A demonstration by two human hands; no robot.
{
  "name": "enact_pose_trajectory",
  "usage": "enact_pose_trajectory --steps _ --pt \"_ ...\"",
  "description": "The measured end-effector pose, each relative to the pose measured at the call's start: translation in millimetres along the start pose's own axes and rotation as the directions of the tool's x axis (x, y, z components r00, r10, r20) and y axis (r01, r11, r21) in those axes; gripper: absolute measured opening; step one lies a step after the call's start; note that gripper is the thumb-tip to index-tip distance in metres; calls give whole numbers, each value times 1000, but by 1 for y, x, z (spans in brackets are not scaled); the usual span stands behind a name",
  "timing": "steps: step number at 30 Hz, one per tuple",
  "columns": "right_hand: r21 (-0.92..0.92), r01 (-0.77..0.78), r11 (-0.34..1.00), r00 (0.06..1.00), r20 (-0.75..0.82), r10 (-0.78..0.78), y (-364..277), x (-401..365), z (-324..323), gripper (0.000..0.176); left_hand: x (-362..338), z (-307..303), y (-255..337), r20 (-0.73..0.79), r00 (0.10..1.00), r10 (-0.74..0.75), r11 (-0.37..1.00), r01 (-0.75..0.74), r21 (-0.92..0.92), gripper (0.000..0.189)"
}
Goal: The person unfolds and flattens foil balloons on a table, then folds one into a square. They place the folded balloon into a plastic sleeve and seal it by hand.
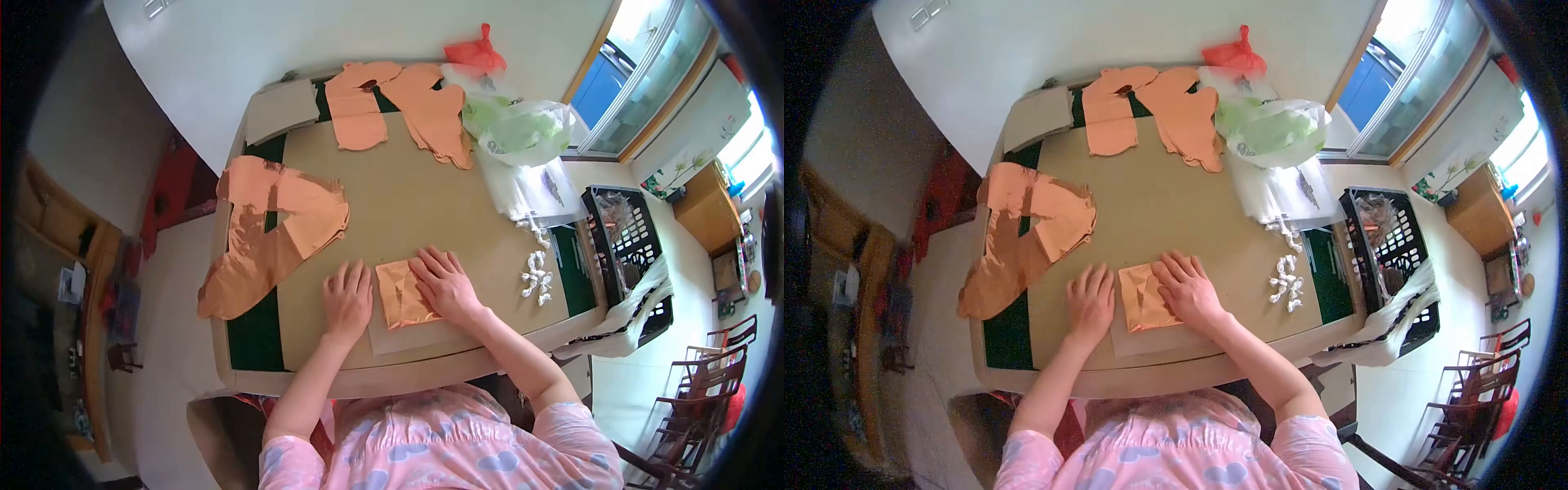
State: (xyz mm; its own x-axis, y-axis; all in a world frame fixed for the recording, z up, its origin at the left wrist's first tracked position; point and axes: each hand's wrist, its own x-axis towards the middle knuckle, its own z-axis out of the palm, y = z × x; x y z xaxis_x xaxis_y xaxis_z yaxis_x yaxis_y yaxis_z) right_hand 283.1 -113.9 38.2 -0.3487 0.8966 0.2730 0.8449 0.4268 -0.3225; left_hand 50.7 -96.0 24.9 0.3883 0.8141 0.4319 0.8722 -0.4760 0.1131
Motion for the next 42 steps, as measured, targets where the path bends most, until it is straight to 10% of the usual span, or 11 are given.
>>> enact_pose_trajectory --steps 10,17,20,23,38,42 --pt "8 56 998 997 -50 -56 1 -3 1 40 38 -23 31 196 961 -195 973 215 -83 36" --pt "18 67 998 997 -50 -66 4 -2 0 39 19 22 69 249 966 -74 964 133 -229 56" --pt "624 -122 772 981 -44 190 25 -1 5 34 15 26 67 241 968 -75 966 130 -222 62" --pt "246 -279 928 929 -175 326 50 4 -23 26 18 22 67 244 967 -67 966 124 -225 63" --pt "-165 -404 900 908 46 416 53 27 -10 18 16 23 61 244 969 -26 973 80 -215 66" --pt "-48 -152 987 986 -81 148 2 11 7 32 12 25 62 256 966 -28 966 91 -240 63"
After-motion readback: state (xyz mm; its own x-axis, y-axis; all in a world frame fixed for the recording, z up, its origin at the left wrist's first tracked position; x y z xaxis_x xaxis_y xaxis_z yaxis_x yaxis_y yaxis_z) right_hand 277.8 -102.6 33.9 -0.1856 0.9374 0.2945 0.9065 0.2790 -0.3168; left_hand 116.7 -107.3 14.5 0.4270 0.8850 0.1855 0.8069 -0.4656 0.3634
